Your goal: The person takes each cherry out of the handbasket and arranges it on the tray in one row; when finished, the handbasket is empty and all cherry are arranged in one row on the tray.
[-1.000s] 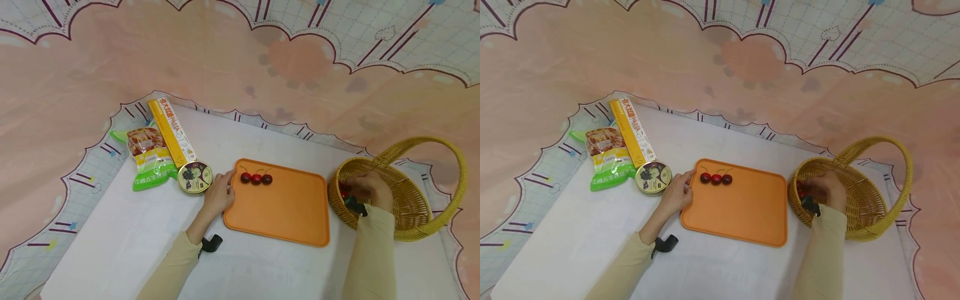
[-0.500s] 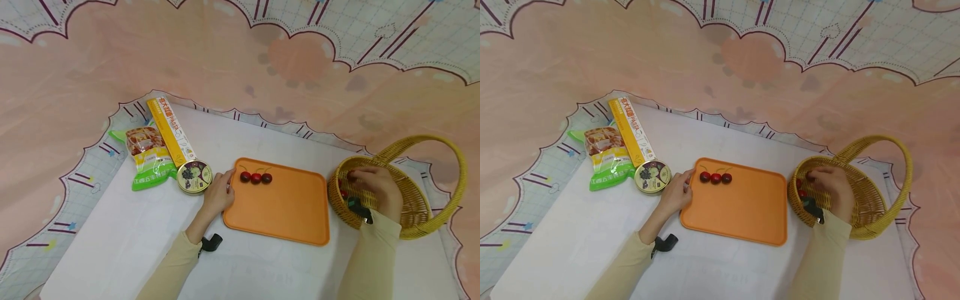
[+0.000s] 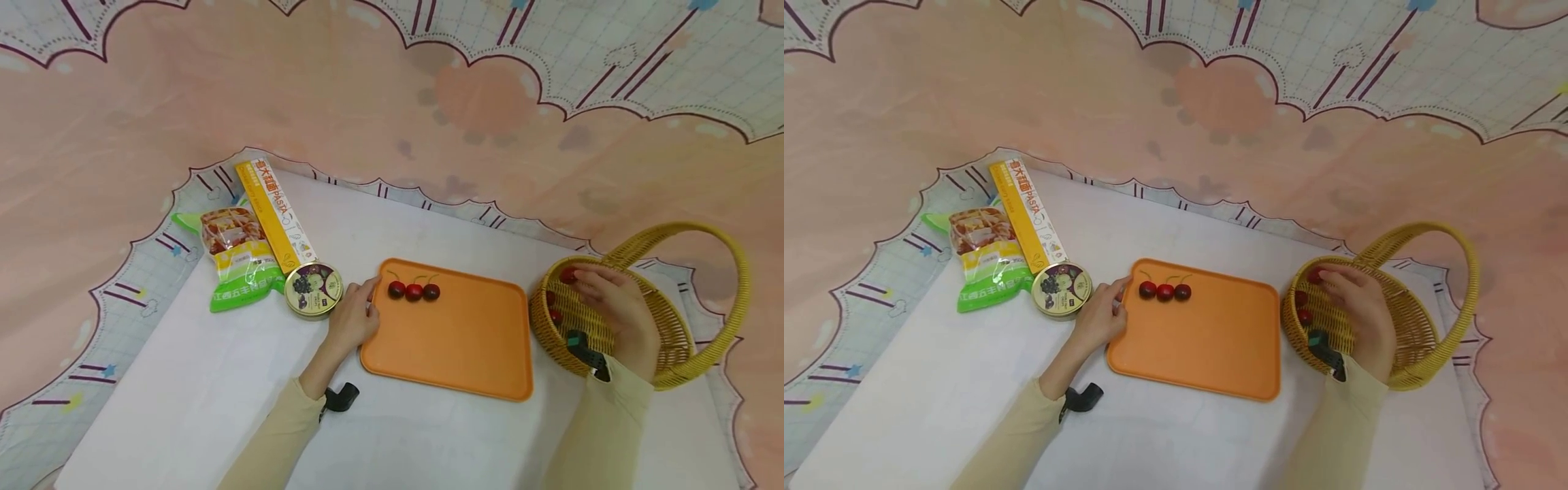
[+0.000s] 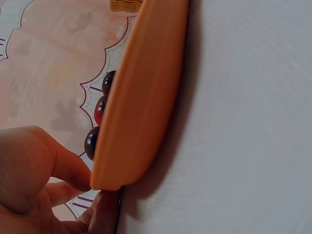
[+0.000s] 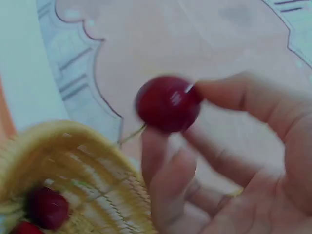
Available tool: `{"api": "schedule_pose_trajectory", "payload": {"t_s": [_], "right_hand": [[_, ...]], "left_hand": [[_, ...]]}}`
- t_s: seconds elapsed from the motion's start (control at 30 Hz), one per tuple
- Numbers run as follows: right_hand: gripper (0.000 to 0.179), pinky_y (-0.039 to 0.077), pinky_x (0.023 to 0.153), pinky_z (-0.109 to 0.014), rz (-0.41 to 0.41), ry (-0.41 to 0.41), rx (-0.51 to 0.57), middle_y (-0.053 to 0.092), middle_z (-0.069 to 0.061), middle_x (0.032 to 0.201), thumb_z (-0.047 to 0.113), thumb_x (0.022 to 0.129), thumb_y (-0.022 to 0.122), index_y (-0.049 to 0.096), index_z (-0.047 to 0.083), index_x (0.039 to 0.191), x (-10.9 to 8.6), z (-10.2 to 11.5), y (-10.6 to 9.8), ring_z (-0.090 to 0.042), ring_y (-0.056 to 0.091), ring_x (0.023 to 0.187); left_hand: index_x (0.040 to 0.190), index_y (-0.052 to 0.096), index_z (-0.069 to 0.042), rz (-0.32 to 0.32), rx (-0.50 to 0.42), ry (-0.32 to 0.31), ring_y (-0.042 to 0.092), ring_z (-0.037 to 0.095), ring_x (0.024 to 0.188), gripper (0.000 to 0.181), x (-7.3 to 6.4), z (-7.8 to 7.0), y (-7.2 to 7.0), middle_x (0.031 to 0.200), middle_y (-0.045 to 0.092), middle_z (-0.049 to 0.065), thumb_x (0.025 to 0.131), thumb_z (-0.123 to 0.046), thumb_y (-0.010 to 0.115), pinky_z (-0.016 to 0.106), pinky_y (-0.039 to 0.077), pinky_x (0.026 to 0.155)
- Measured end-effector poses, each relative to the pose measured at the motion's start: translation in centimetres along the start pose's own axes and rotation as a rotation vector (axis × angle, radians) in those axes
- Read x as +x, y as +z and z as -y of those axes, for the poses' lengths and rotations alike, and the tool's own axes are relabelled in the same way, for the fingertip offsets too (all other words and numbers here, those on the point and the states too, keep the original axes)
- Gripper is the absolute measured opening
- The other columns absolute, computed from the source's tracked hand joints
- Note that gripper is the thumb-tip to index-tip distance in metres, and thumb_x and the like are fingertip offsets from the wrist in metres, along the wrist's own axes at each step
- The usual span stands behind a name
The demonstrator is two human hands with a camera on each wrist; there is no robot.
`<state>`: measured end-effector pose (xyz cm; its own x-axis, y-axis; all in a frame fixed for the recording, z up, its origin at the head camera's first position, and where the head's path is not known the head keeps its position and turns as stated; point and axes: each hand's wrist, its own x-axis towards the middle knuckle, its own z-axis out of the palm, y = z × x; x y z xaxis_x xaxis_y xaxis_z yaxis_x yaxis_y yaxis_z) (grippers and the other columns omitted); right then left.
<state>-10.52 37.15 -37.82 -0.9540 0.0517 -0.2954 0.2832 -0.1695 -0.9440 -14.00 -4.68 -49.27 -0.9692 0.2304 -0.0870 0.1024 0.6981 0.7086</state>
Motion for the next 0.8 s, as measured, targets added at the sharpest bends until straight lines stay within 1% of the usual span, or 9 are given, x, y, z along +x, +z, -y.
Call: {"api": "schedule_pose_trajectory", "payload": {"t_s": [0.07, 0.13, 0.17, 0.27, 0.4, 0.5, 0.63, 0.7, 0.8], "right_hand": [[0.032, 0.053, 0.075, -0.021, 0.046, -0.056, 0.016, 0.073, 0.004, 0.098, 0.001, 0.101, 0.048, 0.077, 0.014, 0.103, 0.3, -0.8, 0.5, -0.010, 0.069, 0.086], [0.030, 0.053, 0.078, -0.022, 0.082, -0.105, 0.000, 0.072, 0.002, 0.102, 0.000, 0.100, 0.049, 0.075, 0.012, 0.109, 0.7, -1.5, 1.2, -0.011, 0.069, 0.088], [0.030, 0.053, 0.078, -0.022, 0.097, -0.126, -0.027, 0.072, 0.002, 0.103, 0.000, 0.100, 0.049, 0.074, 0.012, 0.112, 1.0, -1.7, 1.7, -0.011, 0.068, 0.088], [0.028, 0.053, 0.080, -0.022, 0.126, -0.146, -0.108, 0.071, 0.001, 0.104, 0.000, 0.099, 0.053, 0.073, 0.010, 0.115, 1.7, -2.4, 3.1, -0.011, 0.069, 0.089], [0.026, 0.053, 0.082, -0.023, 0.160, -0.137, -0.186, 0.070, 0.002, 0.105, 0.001, 0.097, 0.057, 0.072, 0.007, 0.117, 2.8, -3.3, 4.9, -0.011, 0.069, 0.092], [0.025, 0.052, 0.084, -0.023, 0.168, -0.122, -0.222, 0.070, 0.002, 0.106, 0.002, 0.096, 0.058, 0.068, -0.001, 0.119, 3.6, -4.1, 6.1, -0.010, 0.068, 0.092], [0.037, 0.052, 0.086, -0.023, 0.161, -0.089, -0.312, 0.070, 0.005, 0.105, 0.008, 0.096, 0.062, 0.058, -0.012, 0.126, 4.5, -5.3, 7.4, -0.010, 0.067, 0.094], [0.043, 0.051, 0.088, -0.024, 0.153, -0.076, -0.370, 0.070, 0.006, 0.106, 0.013, 0.096, 0.063, 0.055, -0.014, 0.128, 4.8, -5.8, 8.0, -0.011, 0.066, 0.096], [0.045, 0.042, 0.097, -0.025, 0.152, -0.047, -0.448, 0.069, 0.005, 0.108, 0.019, 0.096, 0.064, 0.058, -0.010, 0.129, 5.4, -6.7, 8.7, -0.012, 0.061, 0.104]], "left_hand": [[0.145, 0.049, -0.013, -0.003, 0.004, 0.005, 0.046, 0.023, 0.078, 0.058, -0.1, 0.1, 0.0, 0.097, 0.049, 0.008, 0.089, -0.006, 0.056, 0.032, 0.035, 0.062], [0.145, 0.049, -0.012, -0.005, 0.005, 0.009, 0.046, 0.023, 0.077, 0.058, -0.1, 0.1, -0.1, 0.097, 0.049, 0.008, 0.088, -0.005, 0.056, 0.032, 0.035, 0.062], [0.145, 0.049, -0.012, -0.006, 0.006, 0.010, 0.046, 0.023, 0.077, 0.057, -0.1, 0.1, -0.1, 0.097, 0.049, 0.008, 0.088, -0.005, 0.056, 0.032, 0.035, 0.061], [0.145, 0.049, -0.012, -0.004, 0.005, 0.005, 0.046, 0.023, 0.076, 0.057, -0.1, 0.0, -0.1, 0.097, 0.049, 0.008, 0.089, -0.006, 0.056, 0.032, 0.035, 0.061], [0.145, 0.049, -0.012, -0.002, 0.001, 0.003, 0.047, 0.022, 0.077, 0.057, -0.1, 0.0, -0.1, 0.097, 0.049, 0.008, 0.089, -0.006, 0.056, 0.032, 0.035, 0.061], [0.145, 0.049, -0.012, -0.002, 0.001, 0.006, 0.047, 0.022, 0.077, 0.057, -0.1, 0.0, -0.1, 0.097, 0.049, 0.007, 0.088, -0.006, 0.056, 0.032, 0.036, 0.062], [0.144, 0.050, -0.012, -0.004, 0.002, 0.011, 0.048, 0.023, 0.077, 0.057, -0.2, 0.0, -0.2, 0.097, 0.050, 0.008, 0.088, -0.006, 0.056, 0.033, 0.037, 0.062], [0.144, 0.050, -0.012, -0.004, 0.003, 0.012, 0.048, 0.023, 0.077, 0.057, -0.2, 0.0, -0.2, 0.097, 0.050, 0.008, 0.088, -0.005, 0.055, 0.033, 0.037, 0.062], [0.144, 0.050, -0.011, -0.005, 0.001, 0.013, 0.048, 0.023, 0.077, 0.057, -0.1, 0.0, -0.2, 0.098, 0.050, 0.009, 0.088, -0.005, 0.055, 0.033, 0.038, 0.063]]}}
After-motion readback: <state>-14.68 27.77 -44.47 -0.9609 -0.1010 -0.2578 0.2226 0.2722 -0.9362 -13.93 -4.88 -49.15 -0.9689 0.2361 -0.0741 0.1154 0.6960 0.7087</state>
